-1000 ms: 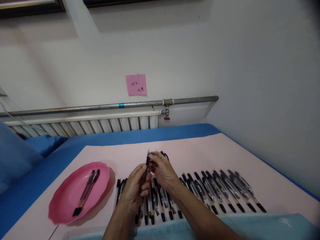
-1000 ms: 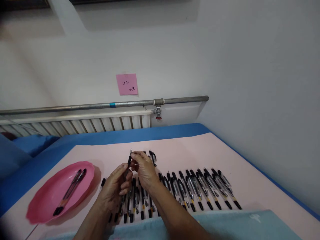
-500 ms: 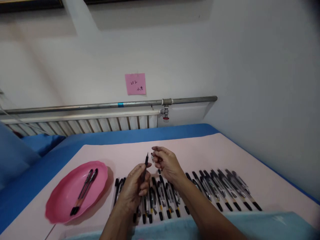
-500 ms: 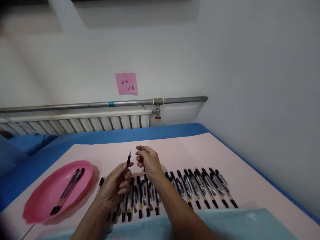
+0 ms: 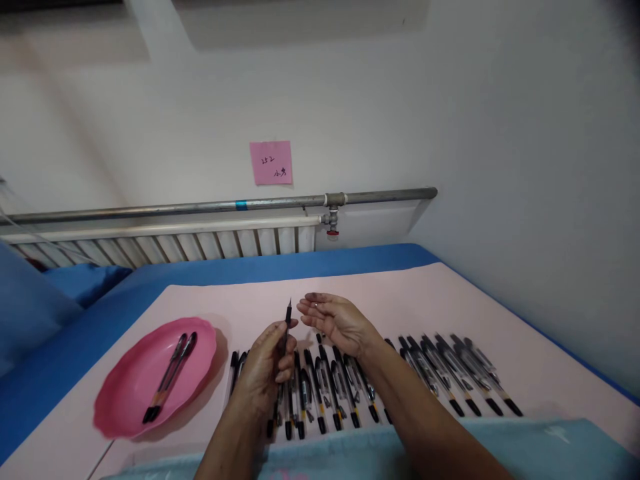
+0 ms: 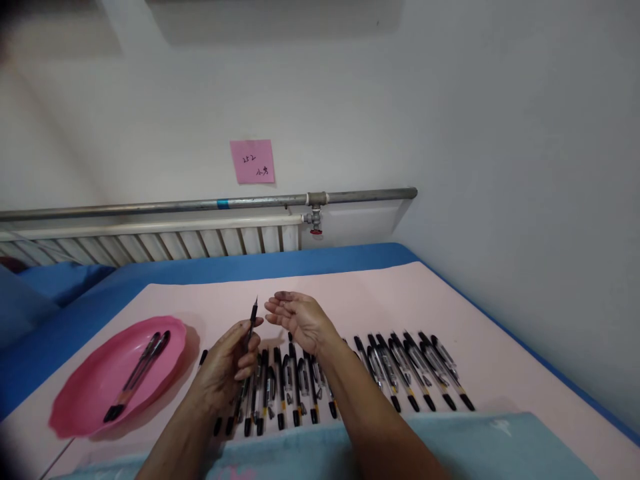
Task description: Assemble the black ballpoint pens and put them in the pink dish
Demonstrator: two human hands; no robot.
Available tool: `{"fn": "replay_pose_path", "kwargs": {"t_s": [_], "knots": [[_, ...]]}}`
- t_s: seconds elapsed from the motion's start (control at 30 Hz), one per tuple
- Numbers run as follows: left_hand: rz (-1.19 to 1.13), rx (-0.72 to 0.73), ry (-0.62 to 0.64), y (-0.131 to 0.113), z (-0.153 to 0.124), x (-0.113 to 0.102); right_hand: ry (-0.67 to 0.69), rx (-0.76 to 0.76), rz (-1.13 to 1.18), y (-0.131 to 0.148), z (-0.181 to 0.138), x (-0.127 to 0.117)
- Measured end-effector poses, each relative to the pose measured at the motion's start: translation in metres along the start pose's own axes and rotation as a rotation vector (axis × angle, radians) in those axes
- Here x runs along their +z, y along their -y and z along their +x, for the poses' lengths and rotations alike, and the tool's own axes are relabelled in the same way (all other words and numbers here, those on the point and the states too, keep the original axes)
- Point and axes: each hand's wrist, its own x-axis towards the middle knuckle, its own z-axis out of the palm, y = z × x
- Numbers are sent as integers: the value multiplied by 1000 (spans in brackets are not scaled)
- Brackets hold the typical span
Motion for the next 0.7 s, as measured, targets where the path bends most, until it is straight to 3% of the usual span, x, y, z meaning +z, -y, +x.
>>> {"fn": "replay_pose_path", "kwargs": {"t_s": [0.37,0.53,0.7], "knots": [[-53,44,-2,-1,-3,5,0,-236,-338,-15,0,8],[-184,-14,3,0,0,3,189,-536,-783,-35,-8,13],[-246,-31,0,-4,1,-4,322,-710,-1133,-36,-12,15]]}}
